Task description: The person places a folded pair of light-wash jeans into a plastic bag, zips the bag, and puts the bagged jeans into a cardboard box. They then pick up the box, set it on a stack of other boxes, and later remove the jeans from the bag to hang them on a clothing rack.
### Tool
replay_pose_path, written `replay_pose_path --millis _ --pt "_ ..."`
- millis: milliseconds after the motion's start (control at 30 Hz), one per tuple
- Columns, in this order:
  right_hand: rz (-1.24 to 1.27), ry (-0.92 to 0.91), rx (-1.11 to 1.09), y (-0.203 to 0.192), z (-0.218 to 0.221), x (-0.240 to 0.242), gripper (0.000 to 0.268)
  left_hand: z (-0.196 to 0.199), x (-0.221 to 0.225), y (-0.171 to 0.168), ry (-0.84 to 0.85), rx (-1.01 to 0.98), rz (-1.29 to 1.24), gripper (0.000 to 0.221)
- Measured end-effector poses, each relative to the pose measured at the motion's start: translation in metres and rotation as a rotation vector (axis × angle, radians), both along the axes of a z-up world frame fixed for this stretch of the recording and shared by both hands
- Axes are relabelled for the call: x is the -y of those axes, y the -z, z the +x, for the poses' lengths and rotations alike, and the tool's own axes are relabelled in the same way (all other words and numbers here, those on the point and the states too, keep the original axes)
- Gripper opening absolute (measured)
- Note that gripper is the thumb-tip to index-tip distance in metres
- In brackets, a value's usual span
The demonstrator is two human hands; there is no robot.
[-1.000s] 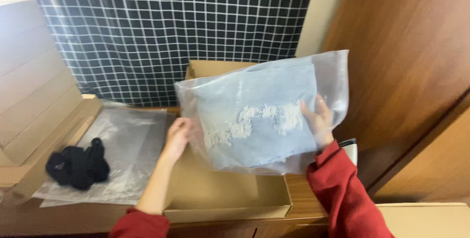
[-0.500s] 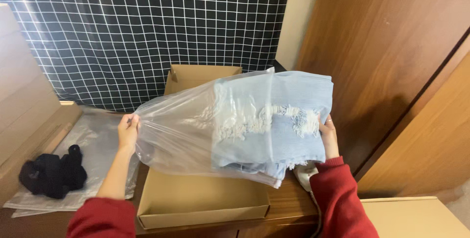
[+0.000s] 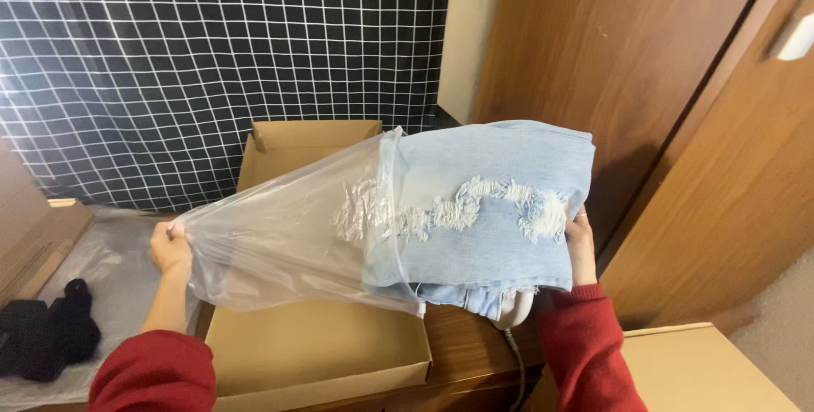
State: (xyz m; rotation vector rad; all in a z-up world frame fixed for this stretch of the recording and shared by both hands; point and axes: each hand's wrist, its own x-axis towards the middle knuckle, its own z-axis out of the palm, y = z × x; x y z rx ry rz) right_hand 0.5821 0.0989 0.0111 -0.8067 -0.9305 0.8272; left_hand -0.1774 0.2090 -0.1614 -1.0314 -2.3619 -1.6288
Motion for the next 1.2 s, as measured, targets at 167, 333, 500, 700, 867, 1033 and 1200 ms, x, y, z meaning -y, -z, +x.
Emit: replay_pose_path --millis 167,333,500,700,867,1033,1200 --pt "0.004 0.014 0.004 0.005 0.017 0.006 0.040 0.046 0.038 -0.043 0.028 0.133 0.038 0.009" --pt "0.011 0.021 0.006 0.012 0.022 0.012 0.039 0.052 0.029 -0.030 0.017 0.082 -0.137 0.015" --pt "0.017 0.029 0.015 0.027 0.027 0.017 0.039 0.106 0.050 -0.042 0.623 0.762 0.026 0.016" --pt "0.005 0.028 0.016 0.110 0.072 0.050 0.039 0.001 0.016 0.008 0.391 -0.075 0.315 0.005" --pt "-0.006 0.047 0.007 0.139 0.077 0.083 0.038 -0.041 0.037 0.002 0.368 0.112 0.503 0.011" --pt "0.046 0.057 0.011 0.129 0.077 0.080 0.038 -0.115 0.085 0.018 0.080 -0.185 0.427 0.013" --pt "0.054 0.013 0.044 0.124 0.070 0.075 0.038 -0.039 0.101 -0.005 0.359 0.214 0.211 0.014"
